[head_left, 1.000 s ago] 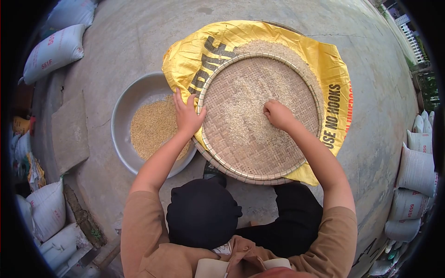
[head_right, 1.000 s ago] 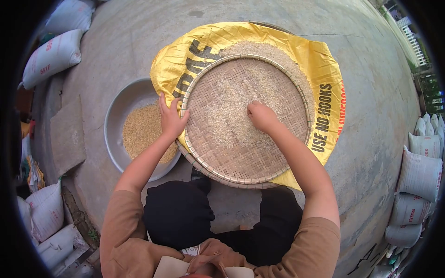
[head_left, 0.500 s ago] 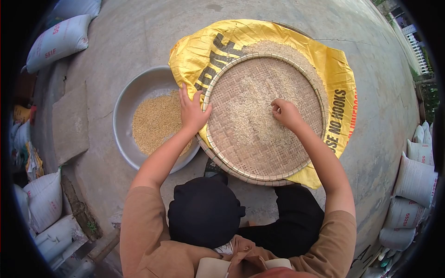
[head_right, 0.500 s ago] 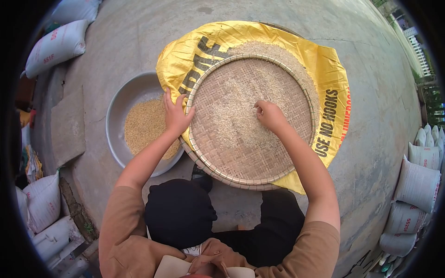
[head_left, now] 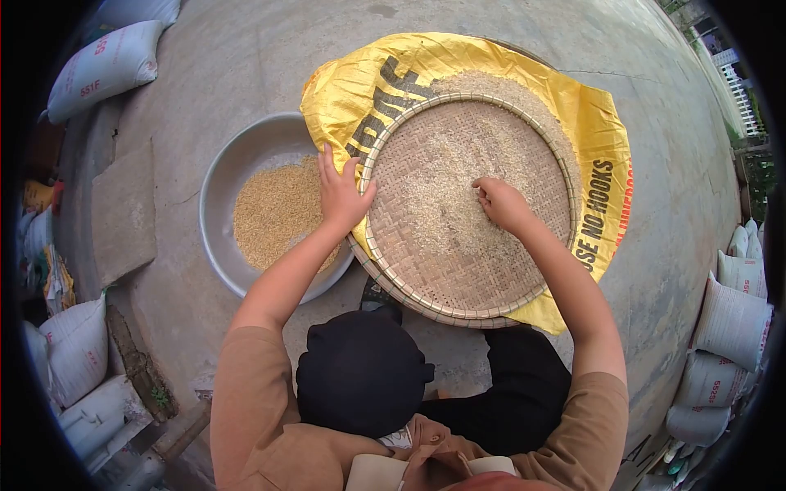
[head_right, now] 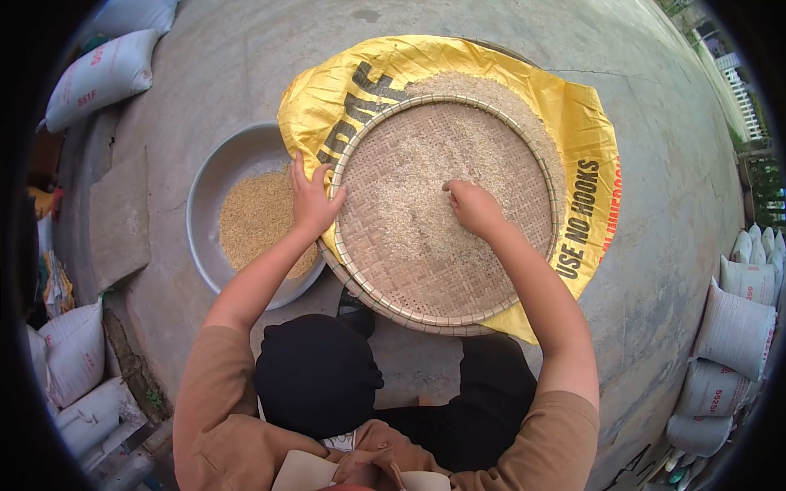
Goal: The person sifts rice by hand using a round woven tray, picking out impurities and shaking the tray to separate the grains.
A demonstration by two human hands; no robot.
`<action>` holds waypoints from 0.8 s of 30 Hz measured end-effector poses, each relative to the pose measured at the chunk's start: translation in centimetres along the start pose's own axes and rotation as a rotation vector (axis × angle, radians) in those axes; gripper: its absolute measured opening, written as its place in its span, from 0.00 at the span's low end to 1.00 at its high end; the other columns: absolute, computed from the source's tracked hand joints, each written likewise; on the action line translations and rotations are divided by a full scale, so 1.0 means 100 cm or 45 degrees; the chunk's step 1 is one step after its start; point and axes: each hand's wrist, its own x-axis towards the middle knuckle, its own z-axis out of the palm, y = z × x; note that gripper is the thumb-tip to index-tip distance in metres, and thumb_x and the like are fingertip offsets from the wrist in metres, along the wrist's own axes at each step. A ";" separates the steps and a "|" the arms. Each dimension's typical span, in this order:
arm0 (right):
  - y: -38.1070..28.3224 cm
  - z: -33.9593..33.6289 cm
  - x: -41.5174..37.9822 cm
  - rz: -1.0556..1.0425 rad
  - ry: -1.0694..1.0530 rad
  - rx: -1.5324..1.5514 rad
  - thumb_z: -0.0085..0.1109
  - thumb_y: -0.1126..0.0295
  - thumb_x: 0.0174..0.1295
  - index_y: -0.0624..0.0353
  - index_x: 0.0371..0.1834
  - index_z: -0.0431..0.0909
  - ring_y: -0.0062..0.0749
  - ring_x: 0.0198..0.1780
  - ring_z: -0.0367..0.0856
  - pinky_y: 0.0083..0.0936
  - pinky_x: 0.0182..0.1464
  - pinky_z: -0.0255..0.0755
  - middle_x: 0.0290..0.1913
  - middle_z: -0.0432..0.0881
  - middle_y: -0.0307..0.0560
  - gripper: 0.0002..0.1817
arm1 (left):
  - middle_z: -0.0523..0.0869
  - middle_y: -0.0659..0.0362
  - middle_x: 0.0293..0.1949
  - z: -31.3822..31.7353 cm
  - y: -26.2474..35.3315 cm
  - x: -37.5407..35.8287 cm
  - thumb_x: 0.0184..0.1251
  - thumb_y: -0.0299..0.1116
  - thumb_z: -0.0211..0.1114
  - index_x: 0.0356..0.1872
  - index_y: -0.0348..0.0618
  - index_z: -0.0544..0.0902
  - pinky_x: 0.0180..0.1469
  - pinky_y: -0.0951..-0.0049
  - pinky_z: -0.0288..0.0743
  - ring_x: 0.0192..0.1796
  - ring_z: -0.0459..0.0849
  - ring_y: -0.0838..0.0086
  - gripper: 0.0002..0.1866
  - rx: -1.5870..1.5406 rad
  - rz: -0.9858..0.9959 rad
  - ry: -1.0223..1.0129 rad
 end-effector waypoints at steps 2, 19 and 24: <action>-0.003 -0.001 -0.001 0.002 -0.025 -0.025 0.48 0.73 0.61 0.54 0.48 0.74 0.47 0.44 0.79 0.38 0.45 0.73 0.43 0.80 0.51 0.12 | 0.46 0.41 0.70 0.000 -0.001 0.000 0.54 0.47 0.65 0.55 0.50 0.72 0.67 0.47 0.54 0.72 0.44 0.40 0.27 -0.003 0.002 0.003; -0.110 -0.048 0.021 -0.028 0.017 1.417 0.57 0.79 0.59 0.62 0.55 0.67 0.20 0.32 0.78 0.19 0.35 0.73 0.39 0.80 0.45 0.20 | 0.46 0.41 0.71 -0.002 0.001 0.001 0.54 0.47 0.65 0.54 0.48 0.73 0.66 0.48 0.57 0.72 0.44 0.41 0.27 0.026 -0.015 -0.026; -0.117 -0.050 0.023 -0.191 0.093 1.433 0.54 0.80 0.60 0.63 0.64 0.62 0.25 0.40 0.82 0.19 0.43 0.75 0.50 0.80 0.54 0.27 | 0.45 0.41 0.71 -0.002 0.002 0.001 0.54 0.47 0.65 0.55 0.48 0.73 0.67 0.48 0.56 0.72 0.44 0.42 0.28 0.009 0.002 -0.009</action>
